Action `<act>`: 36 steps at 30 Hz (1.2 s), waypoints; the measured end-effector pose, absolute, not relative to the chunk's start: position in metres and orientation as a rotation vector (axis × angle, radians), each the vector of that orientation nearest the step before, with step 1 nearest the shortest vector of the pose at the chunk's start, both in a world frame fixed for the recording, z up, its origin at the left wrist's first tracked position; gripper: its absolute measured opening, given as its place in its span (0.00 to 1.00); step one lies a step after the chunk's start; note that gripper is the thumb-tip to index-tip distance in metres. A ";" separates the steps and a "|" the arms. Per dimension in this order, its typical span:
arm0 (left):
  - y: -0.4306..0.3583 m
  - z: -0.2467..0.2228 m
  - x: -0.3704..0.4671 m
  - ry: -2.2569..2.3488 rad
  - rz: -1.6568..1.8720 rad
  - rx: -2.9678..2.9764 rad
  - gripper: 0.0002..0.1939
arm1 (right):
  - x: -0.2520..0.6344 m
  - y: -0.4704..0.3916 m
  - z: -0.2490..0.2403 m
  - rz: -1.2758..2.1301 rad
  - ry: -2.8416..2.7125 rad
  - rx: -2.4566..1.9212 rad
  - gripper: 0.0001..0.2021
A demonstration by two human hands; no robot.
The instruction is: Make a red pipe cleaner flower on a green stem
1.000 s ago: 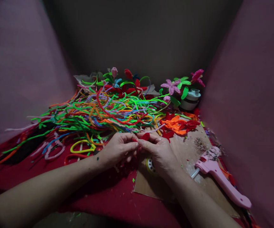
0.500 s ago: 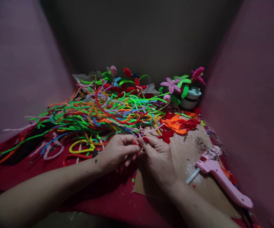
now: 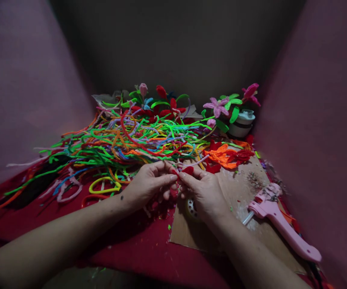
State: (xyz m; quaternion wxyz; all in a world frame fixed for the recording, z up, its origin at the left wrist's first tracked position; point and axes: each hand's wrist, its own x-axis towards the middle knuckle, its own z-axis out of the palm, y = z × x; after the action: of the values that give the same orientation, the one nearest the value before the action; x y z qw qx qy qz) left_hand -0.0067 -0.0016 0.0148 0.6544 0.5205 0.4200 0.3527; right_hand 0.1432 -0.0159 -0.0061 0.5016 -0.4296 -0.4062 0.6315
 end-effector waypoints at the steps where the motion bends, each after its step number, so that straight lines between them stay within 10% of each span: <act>1: -0.001 0.015 -0.007 0.957 0.803 1.198 0.09 | 0.143 -0.015 -0.007 1.558 -0.982 -1.025 0.09; 19: 0.004 -0.005 -0.019 0.729 0.931 2.452 0.10 | 0.140 -0.017 0.000 1.603 -0.937 -1.125 0.07; 36: 0.019 0.010 -0.021 0.766 0.362 0.944 0.07 | 0.144 -0.025 -0.006 0.806 -1.602 -1.160 0.06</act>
State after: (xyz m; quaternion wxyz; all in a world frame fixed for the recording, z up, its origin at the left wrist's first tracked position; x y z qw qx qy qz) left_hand -0.0209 0.0194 0.0105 0.8057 0.4408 0.3578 0.1691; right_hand 0.1437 -0.0251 -0.0058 0.4820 -0.4757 -0.6574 0.3305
